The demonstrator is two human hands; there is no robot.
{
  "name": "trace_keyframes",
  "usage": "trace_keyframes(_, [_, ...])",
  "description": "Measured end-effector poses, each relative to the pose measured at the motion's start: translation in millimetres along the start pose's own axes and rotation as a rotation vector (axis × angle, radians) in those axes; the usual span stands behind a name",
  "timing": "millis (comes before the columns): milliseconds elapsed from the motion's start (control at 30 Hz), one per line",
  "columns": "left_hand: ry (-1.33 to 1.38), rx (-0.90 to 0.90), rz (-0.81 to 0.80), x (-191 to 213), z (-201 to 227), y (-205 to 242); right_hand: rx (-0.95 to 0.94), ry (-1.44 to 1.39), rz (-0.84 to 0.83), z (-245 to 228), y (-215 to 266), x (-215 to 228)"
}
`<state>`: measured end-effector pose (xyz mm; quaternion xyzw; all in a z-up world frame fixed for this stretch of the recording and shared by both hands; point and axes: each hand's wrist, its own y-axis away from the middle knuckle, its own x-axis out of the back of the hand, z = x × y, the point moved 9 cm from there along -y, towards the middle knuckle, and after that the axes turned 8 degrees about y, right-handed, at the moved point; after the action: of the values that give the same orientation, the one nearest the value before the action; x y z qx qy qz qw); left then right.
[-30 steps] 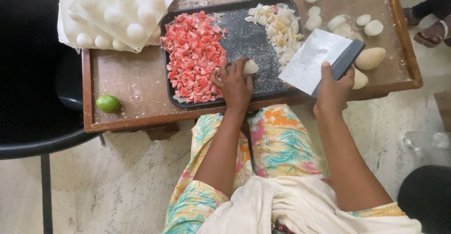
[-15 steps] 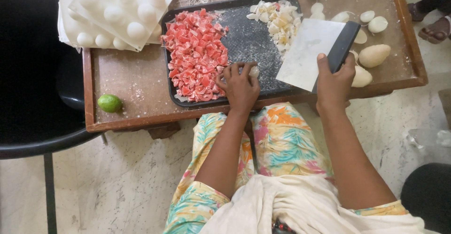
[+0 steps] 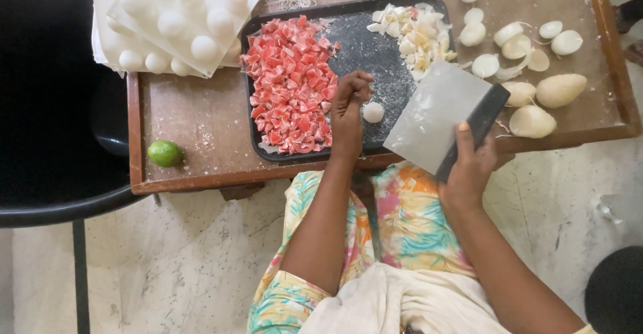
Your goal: Peeling and chopping vegetables or food items on a tray using a bench scraper tool.
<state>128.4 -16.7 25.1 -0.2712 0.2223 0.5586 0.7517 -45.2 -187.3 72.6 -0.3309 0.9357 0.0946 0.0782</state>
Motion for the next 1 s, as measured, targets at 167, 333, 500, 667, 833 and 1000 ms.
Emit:
trace_keyframes(167, [0.044,0.028,-0.020,-11.4,2.3,-8.5,0.074,0.174,0.003,14.6,-9.9,3.0])
trace_keyframes(333, [0.249,0.068,-0.109,-21.6,6.5,-10.8,0.102,0.182,0.011,7.0,-9.8,-4.9])
trace_keyframes(500, [0.498,0.305,-0.198,-54.0,26.8,-7.8,0.108,0.195,-0.007,16.4,-13.1,-0.7])
trace_keyframes(667, [0.442,0.342,-0.278,-58.1,21.8,-2.5,0.138,0.243,-0.033,3.5,-8.3,-13.2])
trace_keyframes(833, [0.329,0.377,-0.312,-58.3,15.2,1.6,0.116,0.235,-0.046,9.4,-9.7,-10.7])
trace_keyframes(1000, [0.486,0.412,-0.346,-61.1,15.1,4.2,0.099,0.239,-0.044,6.1,-8.6,-15.9])
